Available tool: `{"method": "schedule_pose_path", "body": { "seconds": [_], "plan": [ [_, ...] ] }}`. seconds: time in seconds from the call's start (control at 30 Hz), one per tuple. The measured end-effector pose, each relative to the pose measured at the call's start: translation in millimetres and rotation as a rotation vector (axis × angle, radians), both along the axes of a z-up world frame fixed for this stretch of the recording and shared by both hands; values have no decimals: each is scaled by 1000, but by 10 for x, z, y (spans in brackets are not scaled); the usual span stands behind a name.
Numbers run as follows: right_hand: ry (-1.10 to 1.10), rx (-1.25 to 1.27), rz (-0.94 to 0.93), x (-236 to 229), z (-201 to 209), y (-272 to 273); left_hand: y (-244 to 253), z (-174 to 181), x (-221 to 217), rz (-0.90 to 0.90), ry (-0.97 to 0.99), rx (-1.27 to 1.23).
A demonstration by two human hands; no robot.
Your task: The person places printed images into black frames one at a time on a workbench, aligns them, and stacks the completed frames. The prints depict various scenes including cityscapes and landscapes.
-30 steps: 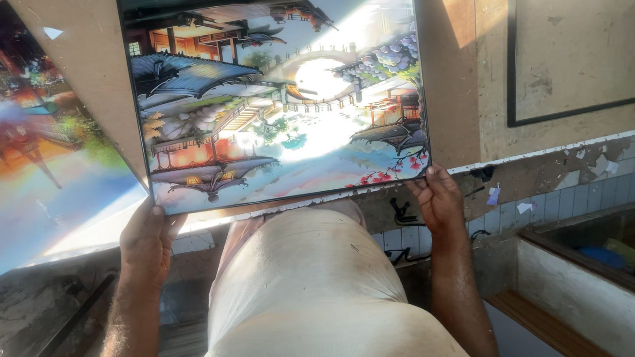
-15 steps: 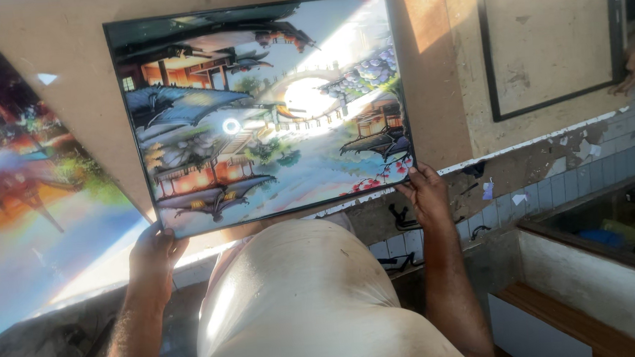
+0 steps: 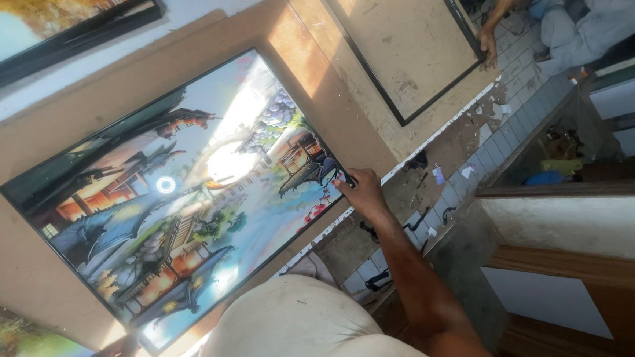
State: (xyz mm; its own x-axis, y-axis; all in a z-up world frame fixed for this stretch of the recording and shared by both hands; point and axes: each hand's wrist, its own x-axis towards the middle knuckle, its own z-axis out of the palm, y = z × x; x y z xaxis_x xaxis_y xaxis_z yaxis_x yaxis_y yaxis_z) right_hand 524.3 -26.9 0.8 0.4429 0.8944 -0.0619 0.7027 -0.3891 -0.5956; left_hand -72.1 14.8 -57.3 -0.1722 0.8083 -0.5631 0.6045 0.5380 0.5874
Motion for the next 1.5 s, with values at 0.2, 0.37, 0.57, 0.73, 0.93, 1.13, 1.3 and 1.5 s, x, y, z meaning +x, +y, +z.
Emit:
{"method": "schedule_pose_path", "body": {
  "seconds": [0.2, 0.37, 0.57, 0.73, 0.93, 1.13, 1.3, 1.5],
  "plan": [
    [37, -70, -58, 75, -215, 636, 960, 111, 316, -27, -67, 244],
    [117, -2, 74, 223, -343, 1689, 2032, -250, 518, -34, 141, 624],
    [523, 26, 112, 333, -456, 2895, 2751, -537, 661, 112, 303, 629],
    [779, 95, -34, 379, -538, 3352, 2914, -138, 686, 430, -288, 314],
    [1285, 80, 44, 669, -216, 3408, 2814, 494, 347, 604, -784, 196],
    [1067, 126, 204, 692, 86, 3518, 2814, 788, 394, 706, -801, 236],
    [1027, 130, 162, 753, -11, 3632, 2924, 756, 390, 722, -832, 272],
    [728, 127, 175, 567, -317, 3757, 3006, 500, 484, 642, -593, 302]
  ]
}}
